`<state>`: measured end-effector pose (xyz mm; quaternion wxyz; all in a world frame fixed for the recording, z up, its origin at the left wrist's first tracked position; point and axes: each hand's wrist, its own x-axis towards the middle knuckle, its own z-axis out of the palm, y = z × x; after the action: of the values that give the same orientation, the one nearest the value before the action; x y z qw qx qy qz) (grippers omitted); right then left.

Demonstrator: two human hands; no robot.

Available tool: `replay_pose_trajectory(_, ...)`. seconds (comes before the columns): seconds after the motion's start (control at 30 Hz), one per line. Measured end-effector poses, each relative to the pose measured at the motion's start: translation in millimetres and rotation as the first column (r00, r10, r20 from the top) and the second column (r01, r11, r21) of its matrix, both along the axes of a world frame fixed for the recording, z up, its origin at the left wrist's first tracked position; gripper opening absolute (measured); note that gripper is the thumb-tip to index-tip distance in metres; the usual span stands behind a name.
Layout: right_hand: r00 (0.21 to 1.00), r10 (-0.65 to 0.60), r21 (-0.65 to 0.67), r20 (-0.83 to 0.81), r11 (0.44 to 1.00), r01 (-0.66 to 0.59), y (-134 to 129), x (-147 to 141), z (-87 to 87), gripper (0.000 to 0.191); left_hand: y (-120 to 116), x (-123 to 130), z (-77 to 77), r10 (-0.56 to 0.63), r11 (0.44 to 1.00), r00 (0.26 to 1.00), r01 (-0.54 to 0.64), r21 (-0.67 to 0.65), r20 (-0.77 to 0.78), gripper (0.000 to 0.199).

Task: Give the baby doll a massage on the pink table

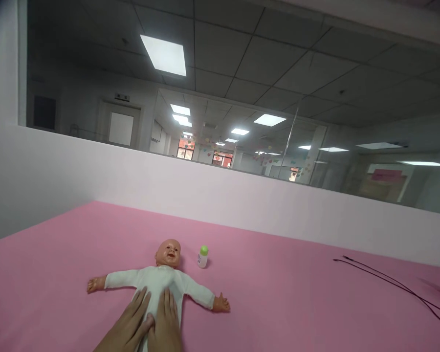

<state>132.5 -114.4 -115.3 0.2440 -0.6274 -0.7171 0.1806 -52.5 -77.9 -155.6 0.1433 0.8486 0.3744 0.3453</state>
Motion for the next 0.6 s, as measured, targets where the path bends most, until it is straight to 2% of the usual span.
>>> replay_pose_trajectory(0.03, 1.000, 0.014, 0.021, -0.019, 1.000, -0.014, 0, -4, 8.2, 0.068, 2, 7, 12.6, -0.018, 0.998, 1.000, 0.016, -0.058, -0.024, 0.063)
replay_pose_trajectory(0.1, 0.999, 0.019, 0.057, -0.045, 0.998, -0.016, 6, -10, 24.7, 0.066, 10, 20, 37.6, 0.038, 0.974, 0.999, -0.044, -0.220, -0.032, 0.070)
replay_pose_trajectory(0.17, 0.998, -0.016, 0.080, -0.058, 0.997, 0.020, 15, -10, 36.3, 0.066, 23, 26, 55.8, 0.053, 0.951, 0.997, -0.066, -0.301, -0.054, 0.076)
replay_pose_trajectory(0.23, 0.992, -0.092, 0.098, -0.082, 0.990, 0.100, 25, -6, 39.7, 0.069, 33, 26, 63.8, 0.084, 0.926, 0.995, -0.099, -0.364, -0.056, 0.082)
replay_pose_trajectory(0.33, 0.965, -0.213, 0.105, -0.151, 0.968, 0.229, 34, 6, 31.8, 0.077, 31, 17, 61.9, 0.133, 0.882, 0.991, -0.123, -0.454, -0.010, 0.084)
replay_pose_trajectory(0.4, 0.945, -0.248, 0.101, -0.214, 0.957, 0.274, 35, 15, 24.2, 0.080, 16, 8, 57.8, 0.165, 0.855, 0.986, -0.125, -0.504, 0.036, 0.083)
replay_pose_trajectory(0.5, 0.928, -0.223, 0.097, -0.297, 0.960, 0.262, 32, 24, 18.5, 0.077, -22, -5, 53.5, 0.267, 0.824, 0.960, -0.180, -0.538, 0.089, 0.077)
replay_pose_trajectory(0.53, 0.927, -0.211, 0.091, -0.310, 0.964, 0.250, 32, 26, 18.4, 0.077, -38, -8, 52.1, 0.309, 0.834, 0.945, -0.214, -0.508, 0.110, 0.072)
replay_pose_trajectory(0.6, 0.927, -0.201, 0.077, -0.316, 0.969, 0.236, 30, 26, 19.8, 0.078, -69, -14, 47.4, 0.360, 0.894, 0.915, -0.282, -0.349, 0.181, 0.059)
